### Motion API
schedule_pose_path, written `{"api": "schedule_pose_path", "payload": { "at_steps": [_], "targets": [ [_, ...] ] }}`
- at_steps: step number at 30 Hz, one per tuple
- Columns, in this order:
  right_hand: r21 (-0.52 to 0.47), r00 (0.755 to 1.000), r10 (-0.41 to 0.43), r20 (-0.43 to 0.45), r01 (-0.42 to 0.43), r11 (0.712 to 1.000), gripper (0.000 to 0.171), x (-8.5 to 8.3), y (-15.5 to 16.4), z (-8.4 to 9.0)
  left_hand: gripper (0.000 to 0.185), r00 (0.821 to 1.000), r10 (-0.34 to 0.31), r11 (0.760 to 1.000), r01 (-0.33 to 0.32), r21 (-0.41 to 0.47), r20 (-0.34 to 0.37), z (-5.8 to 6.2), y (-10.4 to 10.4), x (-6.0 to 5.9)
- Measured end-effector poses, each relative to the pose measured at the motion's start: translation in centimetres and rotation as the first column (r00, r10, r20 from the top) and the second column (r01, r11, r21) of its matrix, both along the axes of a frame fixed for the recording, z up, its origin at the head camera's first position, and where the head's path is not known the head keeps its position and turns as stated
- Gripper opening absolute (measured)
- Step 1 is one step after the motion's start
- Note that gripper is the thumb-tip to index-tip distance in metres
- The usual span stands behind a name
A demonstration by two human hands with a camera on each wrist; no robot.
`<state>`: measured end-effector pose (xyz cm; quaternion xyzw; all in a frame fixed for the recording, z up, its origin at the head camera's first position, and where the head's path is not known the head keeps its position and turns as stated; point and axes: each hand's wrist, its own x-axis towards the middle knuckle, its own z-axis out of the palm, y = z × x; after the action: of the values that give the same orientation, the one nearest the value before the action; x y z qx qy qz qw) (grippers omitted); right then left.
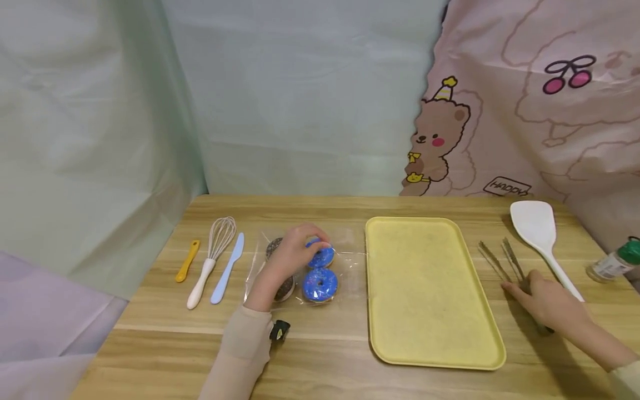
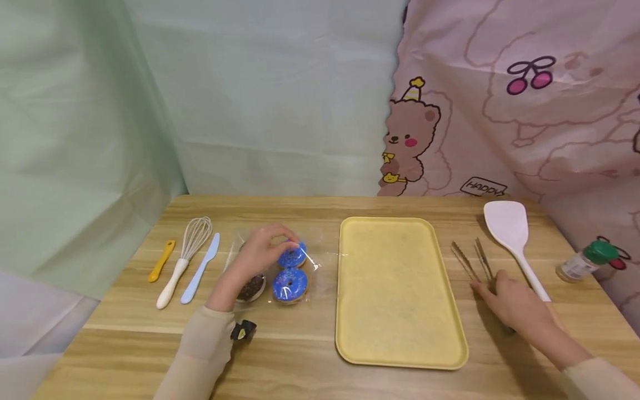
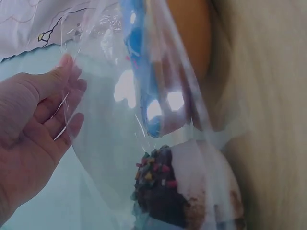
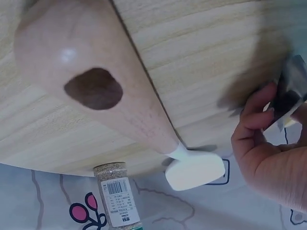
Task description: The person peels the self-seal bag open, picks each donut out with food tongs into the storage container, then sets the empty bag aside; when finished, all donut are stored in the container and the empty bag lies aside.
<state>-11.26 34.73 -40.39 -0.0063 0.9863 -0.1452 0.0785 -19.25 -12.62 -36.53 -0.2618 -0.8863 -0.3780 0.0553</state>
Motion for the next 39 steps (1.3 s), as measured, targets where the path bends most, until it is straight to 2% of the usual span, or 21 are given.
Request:
{"api": "schedule_pose_path", "payload": {
  "at_steps": [3, 7, 14, 19, 21, 23, 24, 29, 31, 35, 39],
  "targets": [
    [-0.03, 0.999, 0.02, -0.034, -0.021, 0.999, 0.052, -0.2, -0.2, 0.3, 0.005, 1.0, -0.008, 1.0, 0.008, -0.007, 0.022, 0.0, 0.0, 0.1],
    [-0.028, 0.986, 0.107, -0.131, -0.111, 0.993, 0.046, -0.5, -0.7, 1.0, 0.005, 0.999, -0.023, 0.999, 0.024, -0.02, 0.037, 0.1, 0.1, 0.2],
    [0.023, 0.927, 0.26, -0.269, -0.263, 0.964, 0.029, -1.2, -3.0, 2.1, 0.009, 0.999, -0.035, 0.998, 0.036, -0.044, 0.018, 0.0, 0.1, 0.2],
    [0.007, 0.896, 0.318, -0.311, -0.333, 0.943, 0.029, -1.5, -5.1, 3.0, 0.012, 0.999, -0.038, 0.997, 0.038, -0.062, 0.0, 0.1, 0.2, 0.3],
    [0.022, 0.873, 0.352, -0.337, -0.367, 0.93, 0.031, -1.7, -5.8, 3.3, 0.014, 1.0, -0.025, 0.997, 0.024, -0.076, -0.004, 0.2, 0.2, 0.3],
    [0.053, 0.839, 0.397, -0.372, -0.408, 0.912, 0.034, -2.0, -6.6, 3.6, 0.018, 1.0, -0.017, 0.996, 0.016, -0.086, -0.006, 0.3, 0.2, 0.3],
    [0.076, 0.815, 0.422, -0.397, -0.429, 0.9, 0.035, -2.2, -7.0, 3.7, 0.019, 1.0, -0.014, 0.996, 0.013, -0.093, -0.007, 0.3, 0.2, 0.3],
    [0.189, 0.66, 0.541, -0.521, -0.529, 0.827, 0.038, -3.7, -9.2, 4.3, 0.018, 0.999, -0.027, 0.994, 0.024, -0.11, -0.026, 0.3, 0.3, 0.1],
    [0.228, 0.608, 0.575, -0.548, -0.553, 0.802, 0.038, -4.2, -10.0, 4.6, 0.017, 0.999, -0.033, 0.994, 0.03, -0.11, -0.033, 0.2, 0.3, 0.0],
    [0.279, 0.549, 0.623, -0.557, -0.583, 0.763, 0.037, -5.1, -11.7, 5.0, 0.016, 0.999, -0.027, 0.994, 0.022, -0.105, -0.046, 0.1, 0.4, -0.1],
    [0.315, 0.488, 0.66, -0.571, -0.612, 0.725, 0.037, -6.0, -13.2, 4.6, 0.015, 0.997, -0.005, 0.995, -0.003, -0.1, -0.08, -0.2, 0.5, -0.3]
  ]
}}
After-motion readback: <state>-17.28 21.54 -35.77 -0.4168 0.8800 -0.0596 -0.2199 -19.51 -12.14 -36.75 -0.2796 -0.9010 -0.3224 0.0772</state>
